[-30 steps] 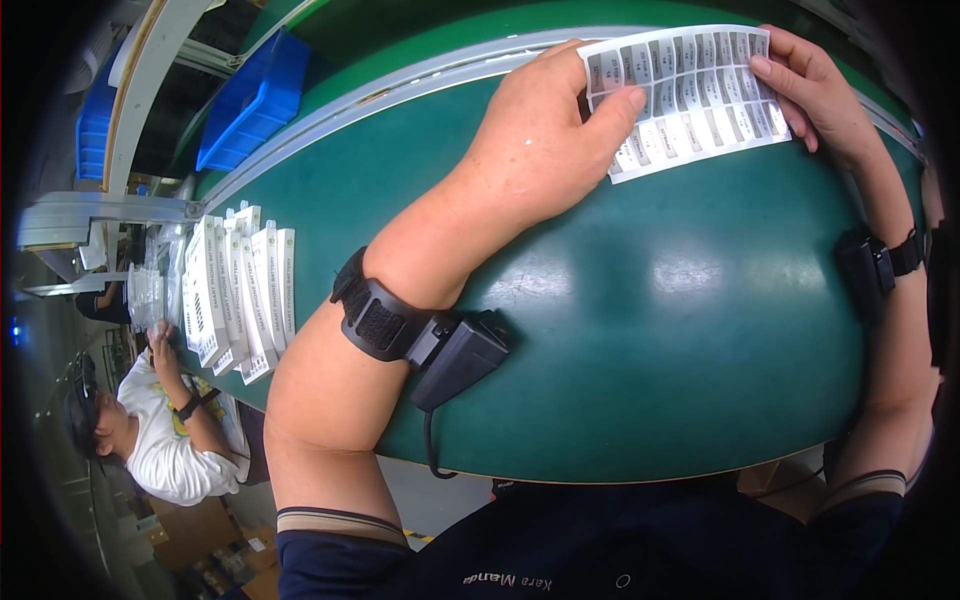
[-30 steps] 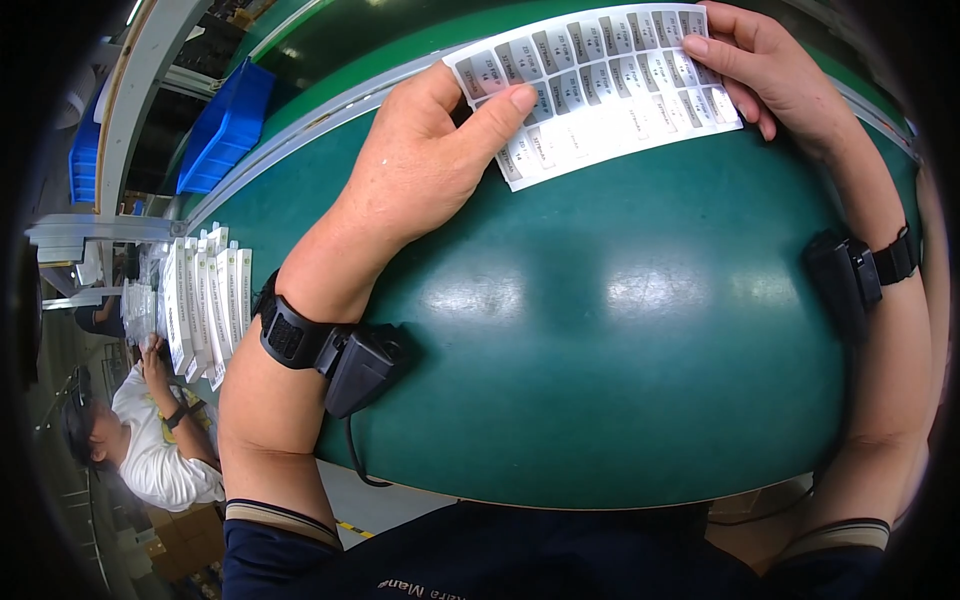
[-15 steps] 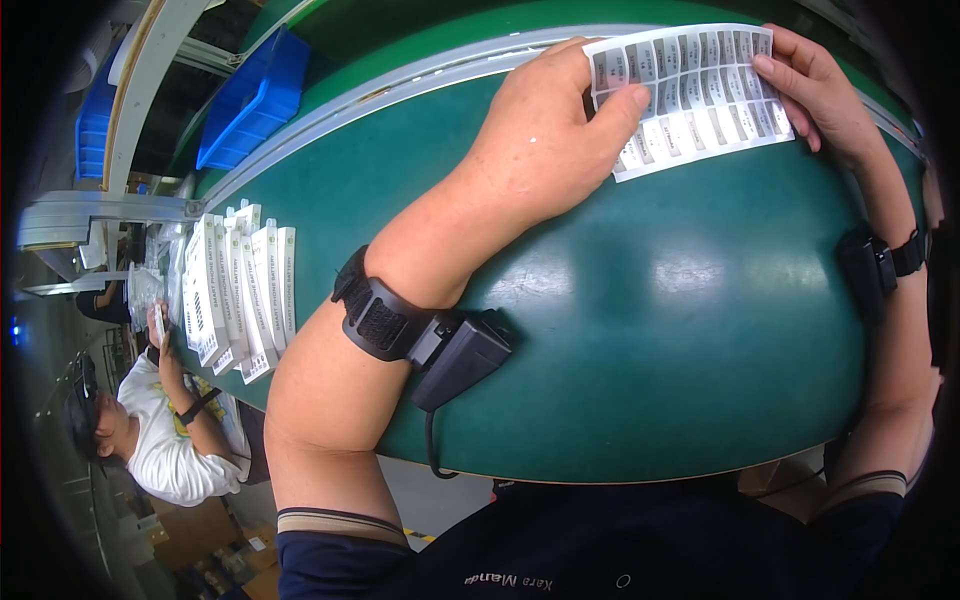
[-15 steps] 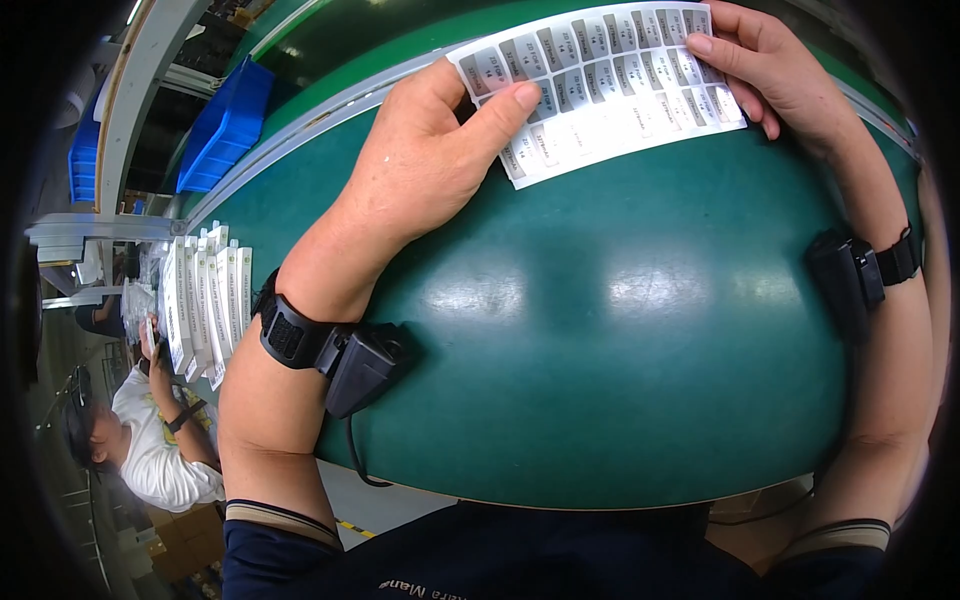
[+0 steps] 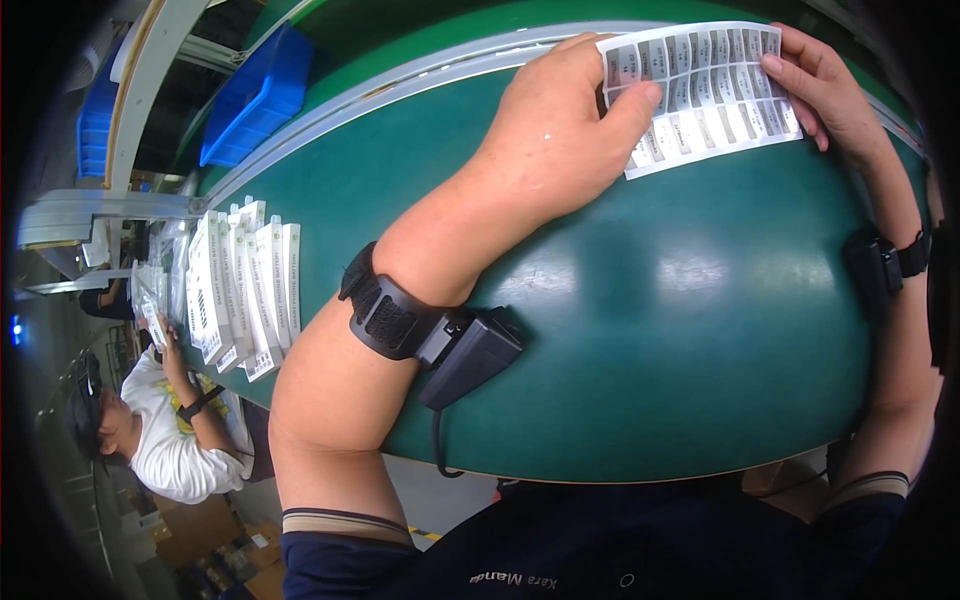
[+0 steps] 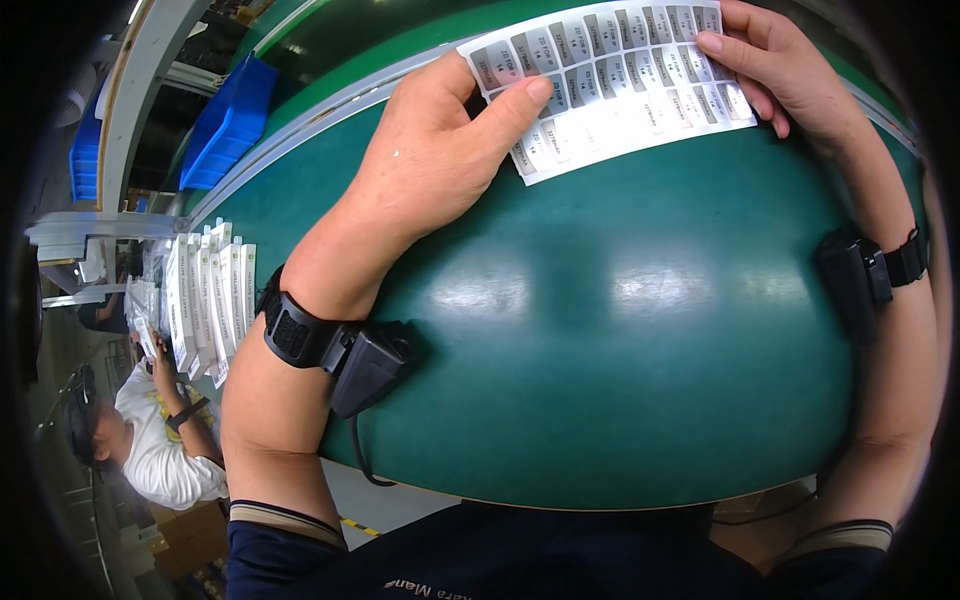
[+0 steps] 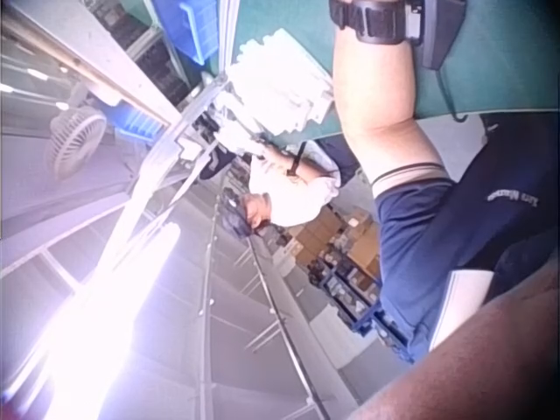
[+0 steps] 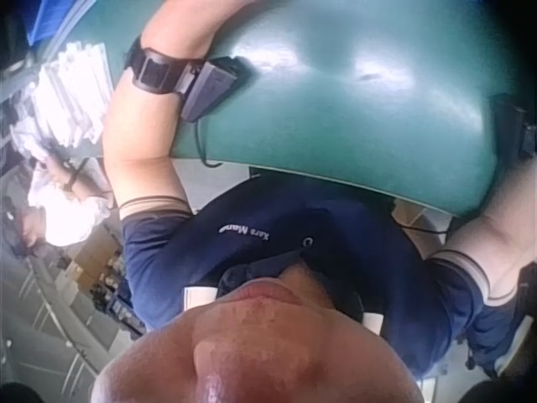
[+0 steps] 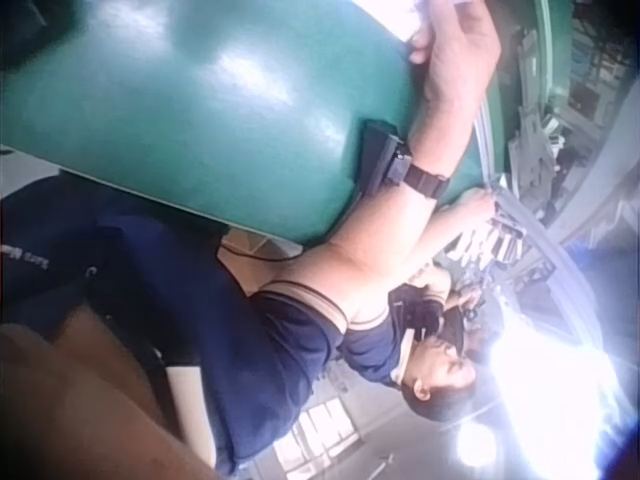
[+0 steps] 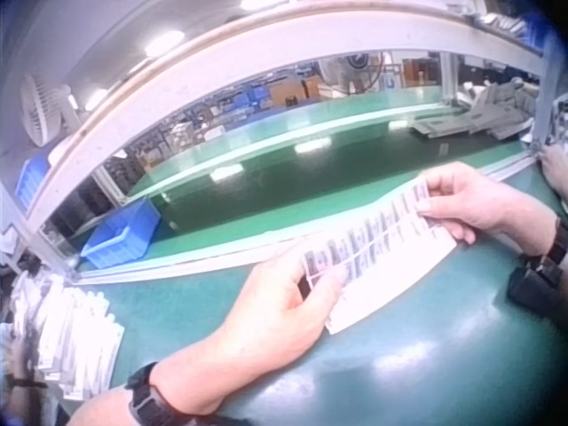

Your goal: Applying small silver adhesive labels to white plastic product housings on an assembly line.

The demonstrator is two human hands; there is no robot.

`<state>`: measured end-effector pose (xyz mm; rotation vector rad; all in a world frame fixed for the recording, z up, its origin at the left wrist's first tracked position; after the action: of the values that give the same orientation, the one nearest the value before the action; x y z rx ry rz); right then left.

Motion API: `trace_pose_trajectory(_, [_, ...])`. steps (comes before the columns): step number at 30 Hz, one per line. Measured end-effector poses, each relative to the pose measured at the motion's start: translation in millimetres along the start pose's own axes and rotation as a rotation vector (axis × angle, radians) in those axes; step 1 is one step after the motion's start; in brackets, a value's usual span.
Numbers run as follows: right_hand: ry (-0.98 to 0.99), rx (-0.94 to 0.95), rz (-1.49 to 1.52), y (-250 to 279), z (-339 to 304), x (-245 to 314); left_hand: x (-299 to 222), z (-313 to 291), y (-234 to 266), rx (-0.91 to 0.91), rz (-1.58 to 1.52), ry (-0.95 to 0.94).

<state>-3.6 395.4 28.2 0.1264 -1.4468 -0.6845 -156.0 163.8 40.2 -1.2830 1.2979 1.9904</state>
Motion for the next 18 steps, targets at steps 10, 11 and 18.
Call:
trace_pose_trajectory(10, [0.009, 0.016, 0.029, 1.6, 1.1, -3.6, -2.5, 0.6, 1.5, 0.009, 0.122, 0.018])
trace_pose_trajectory(11, [0.002, 0.011, 0.018, 1.1, 0.4, -3.0, -0.4, 0.7, 0.7, 0.008, 0.122, 0.019])
trace_pose_trajectory(18, [-0.013, -0.002, -0.008, 2.2, -1.3, -3.7, 1.2, 0.9, 0.3, -0.029, 0.056, -0.053])
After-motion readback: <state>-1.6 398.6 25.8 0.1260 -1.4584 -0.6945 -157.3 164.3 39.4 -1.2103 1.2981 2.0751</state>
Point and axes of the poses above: each hand's wrist, its own z-axis towards the middle knuckle, its own y-axis out of the back of the hand, x = y × z, the point moved 4 cm from there along z, towards the middle knuckle, and after that the axes turned 10 degrees about y, right-handed, at the moved point
